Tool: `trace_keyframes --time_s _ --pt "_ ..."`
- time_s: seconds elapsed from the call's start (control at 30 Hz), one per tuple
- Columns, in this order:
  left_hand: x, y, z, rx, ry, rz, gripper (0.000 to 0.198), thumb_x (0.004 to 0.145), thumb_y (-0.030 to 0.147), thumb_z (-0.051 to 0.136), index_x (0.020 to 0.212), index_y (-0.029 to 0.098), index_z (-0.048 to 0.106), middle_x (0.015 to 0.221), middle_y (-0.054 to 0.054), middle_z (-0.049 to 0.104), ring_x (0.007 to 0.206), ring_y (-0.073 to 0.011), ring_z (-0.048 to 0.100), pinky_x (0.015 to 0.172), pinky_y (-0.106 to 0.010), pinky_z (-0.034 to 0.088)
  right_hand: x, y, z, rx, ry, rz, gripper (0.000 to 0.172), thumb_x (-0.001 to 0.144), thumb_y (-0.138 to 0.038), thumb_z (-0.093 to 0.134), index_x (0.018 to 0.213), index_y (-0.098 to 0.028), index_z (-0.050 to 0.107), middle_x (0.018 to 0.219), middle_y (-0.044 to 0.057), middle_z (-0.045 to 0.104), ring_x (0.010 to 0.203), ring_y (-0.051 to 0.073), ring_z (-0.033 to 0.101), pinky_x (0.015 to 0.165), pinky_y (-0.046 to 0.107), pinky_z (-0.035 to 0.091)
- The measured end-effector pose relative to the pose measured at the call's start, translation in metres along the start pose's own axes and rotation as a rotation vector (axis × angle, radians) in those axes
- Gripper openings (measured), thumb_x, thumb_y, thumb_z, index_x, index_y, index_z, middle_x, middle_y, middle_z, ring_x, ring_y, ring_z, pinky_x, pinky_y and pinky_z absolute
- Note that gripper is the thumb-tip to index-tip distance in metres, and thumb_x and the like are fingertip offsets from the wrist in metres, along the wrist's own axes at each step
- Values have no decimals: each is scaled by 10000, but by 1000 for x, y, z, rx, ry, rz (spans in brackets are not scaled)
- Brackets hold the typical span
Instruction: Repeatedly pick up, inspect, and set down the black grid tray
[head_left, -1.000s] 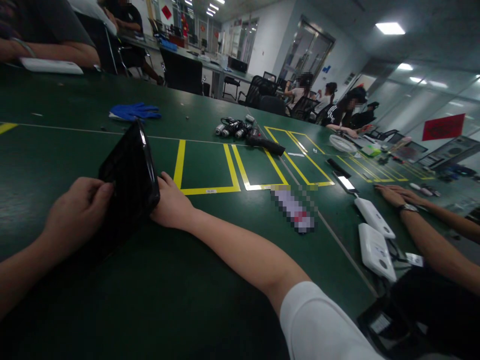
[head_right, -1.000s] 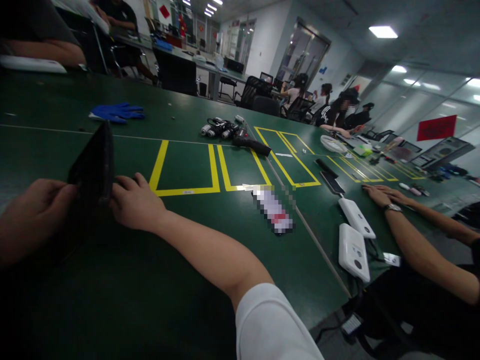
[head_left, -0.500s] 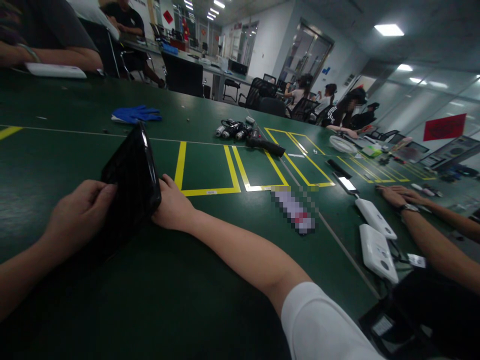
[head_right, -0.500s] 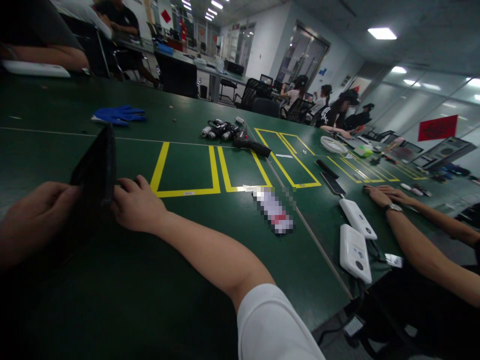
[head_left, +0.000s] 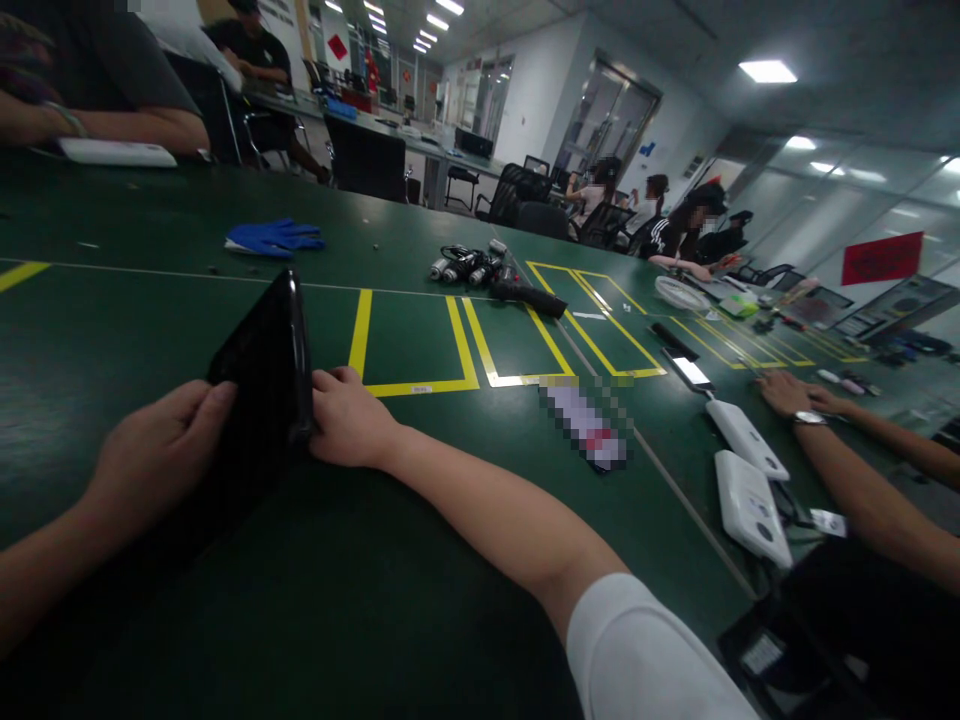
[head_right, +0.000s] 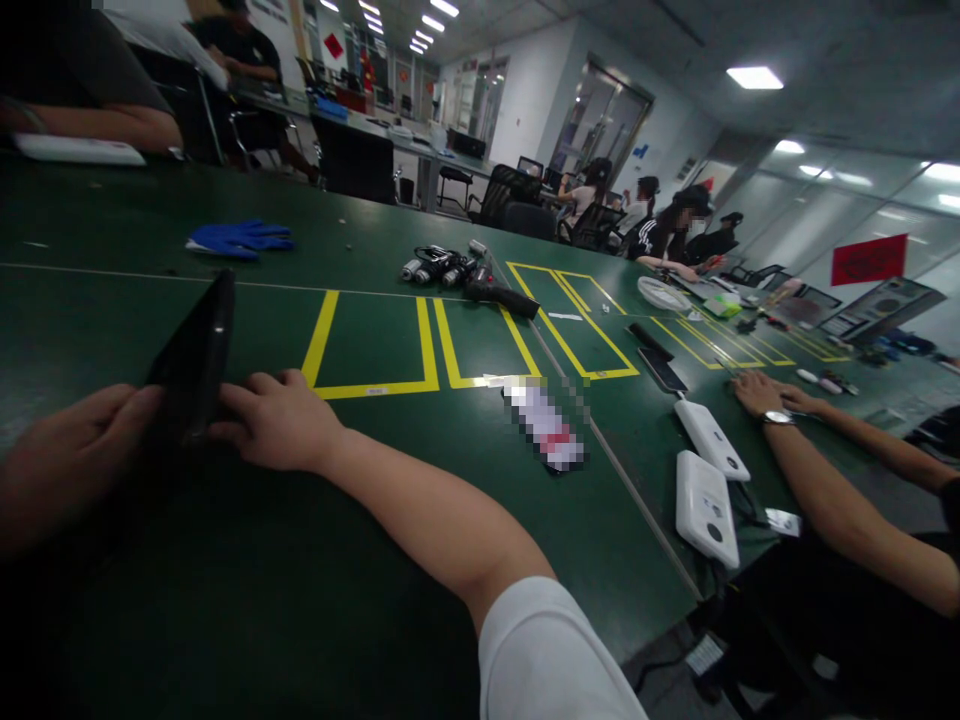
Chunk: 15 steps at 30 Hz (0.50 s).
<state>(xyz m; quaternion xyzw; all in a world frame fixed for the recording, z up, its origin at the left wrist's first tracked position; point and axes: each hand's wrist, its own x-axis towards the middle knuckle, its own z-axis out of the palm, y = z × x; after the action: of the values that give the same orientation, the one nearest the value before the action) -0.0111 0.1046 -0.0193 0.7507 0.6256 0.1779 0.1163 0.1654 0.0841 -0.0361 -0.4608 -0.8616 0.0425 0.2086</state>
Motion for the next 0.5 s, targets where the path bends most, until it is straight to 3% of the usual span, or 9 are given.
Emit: trace_keyframes --time_s 0.17,0.27,0.5 --pt "-17 -5 9 1 -13 -46 377 838 508 209 654 233 389 567 5 457 510 -166 481 486 -271 342 -9 -1 -3 20 -26 -48 353 843 -234 550 1194 -217 515 1223 51 551 1212 206 448 1042 375 378" --pt "-24 -7 12 -34 -1 -35 365 835 519 225 679 238 397 595 1 472 539 -177 500 504 -283 355 -15 -3 -5 25 9 -67 439 832 -269 579 1240 -148 474 1302 92 508 1255 186 418 1103 325 315" --pt "-36 -17 20 -99 4 53 291 821 503 275 927 260 395 742 -13 530 615 -217 563 553 -329 412 -33 -9 -11 60 -51 -39 449 826 -298 580 1222 -110 479 1346 114 469 1296 200 373 1116 317 298"
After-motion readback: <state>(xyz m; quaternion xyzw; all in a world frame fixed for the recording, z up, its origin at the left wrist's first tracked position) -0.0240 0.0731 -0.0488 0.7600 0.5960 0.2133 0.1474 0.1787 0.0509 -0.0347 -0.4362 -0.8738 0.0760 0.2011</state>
